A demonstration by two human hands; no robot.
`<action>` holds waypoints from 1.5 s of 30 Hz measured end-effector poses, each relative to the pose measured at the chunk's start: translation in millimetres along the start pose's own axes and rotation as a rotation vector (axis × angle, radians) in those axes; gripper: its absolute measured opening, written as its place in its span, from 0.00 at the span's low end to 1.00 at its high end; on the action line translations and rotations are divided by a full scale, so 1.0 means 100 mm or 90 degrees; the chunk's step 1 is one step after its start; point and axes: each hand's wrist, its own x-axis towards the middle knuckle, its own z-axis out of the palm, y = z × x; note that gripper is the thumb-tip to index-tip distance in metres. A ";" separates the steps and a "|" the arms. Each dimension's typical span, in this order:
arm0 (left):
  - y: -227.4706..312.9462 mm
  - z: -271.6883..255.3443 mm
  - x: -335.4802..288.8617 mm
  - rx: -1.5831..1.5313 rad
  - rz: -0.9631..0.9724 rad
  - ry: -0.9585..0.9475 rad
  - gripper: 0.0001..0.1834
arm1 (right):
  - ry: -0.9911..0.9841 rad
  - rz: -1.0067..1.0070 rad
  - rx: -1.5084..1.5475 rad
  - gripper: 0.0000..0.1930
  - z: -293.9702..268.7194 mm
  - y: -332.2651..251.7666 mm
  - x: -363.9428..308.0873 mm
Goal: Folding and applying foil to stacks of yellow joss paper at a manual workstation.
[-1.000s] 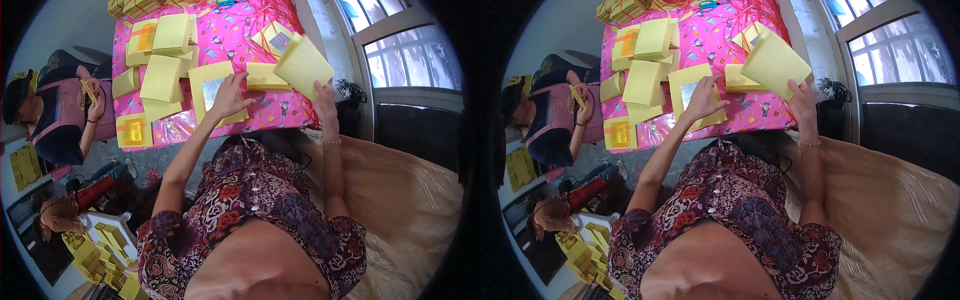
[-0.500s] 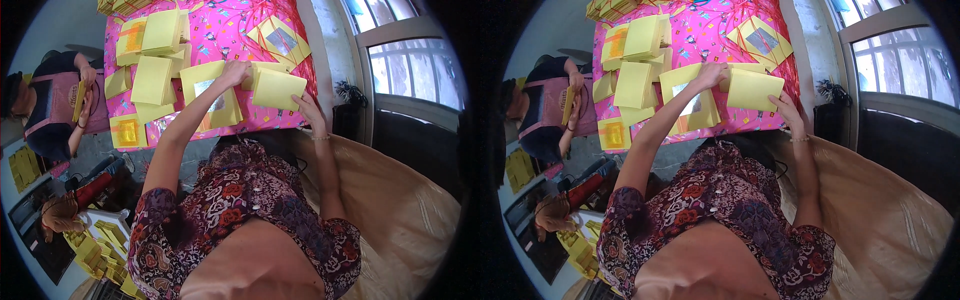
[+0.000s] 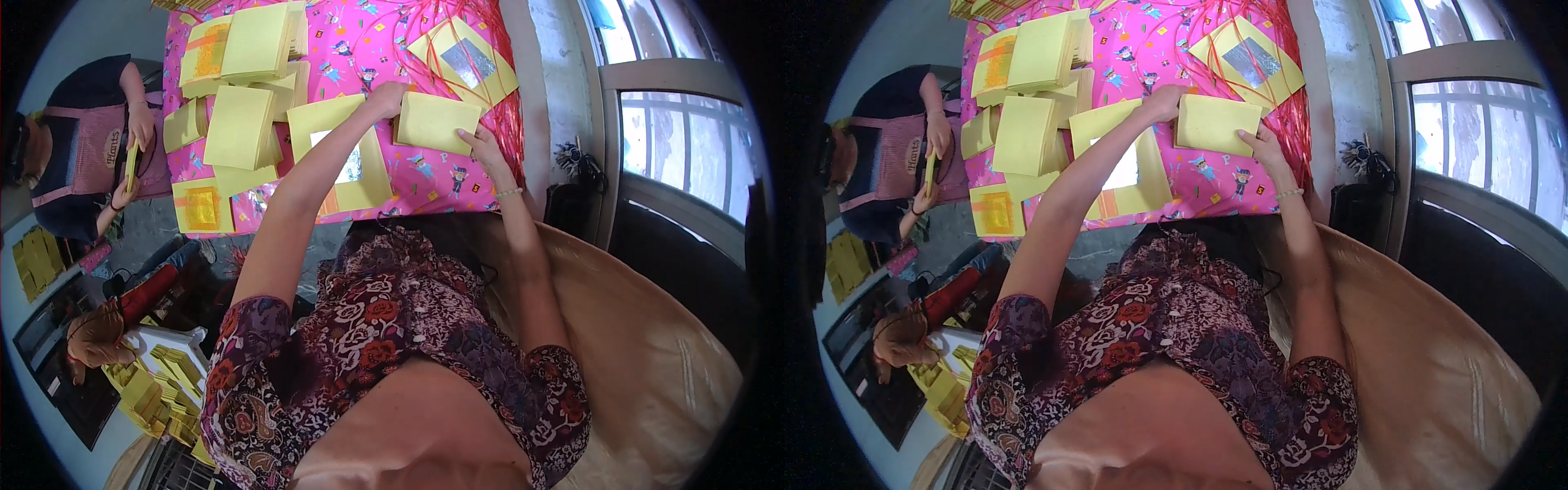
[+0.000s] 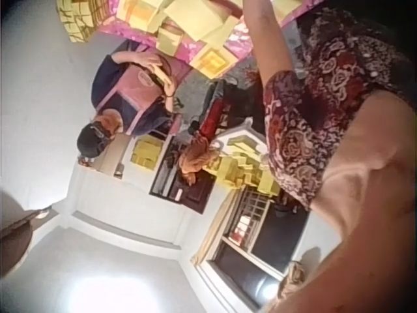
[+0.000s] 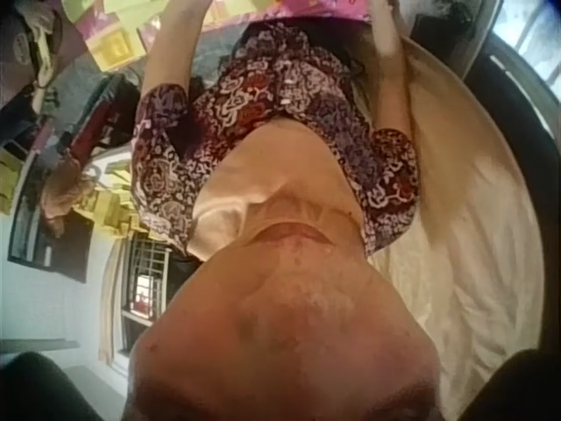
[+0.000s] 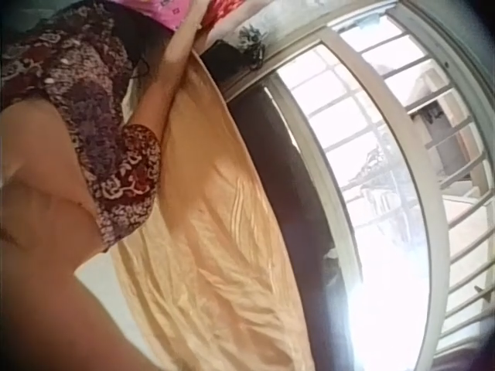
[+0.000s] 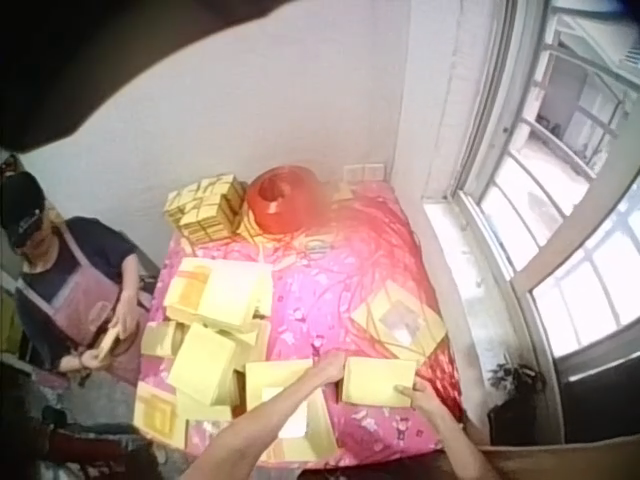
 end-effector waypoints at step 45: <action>0.29 0.22 -0.11 0.053 -0.206 0.082 0.40 | 0.237 -0.266 -0.759 0.36 0.67 -0.13 -0.18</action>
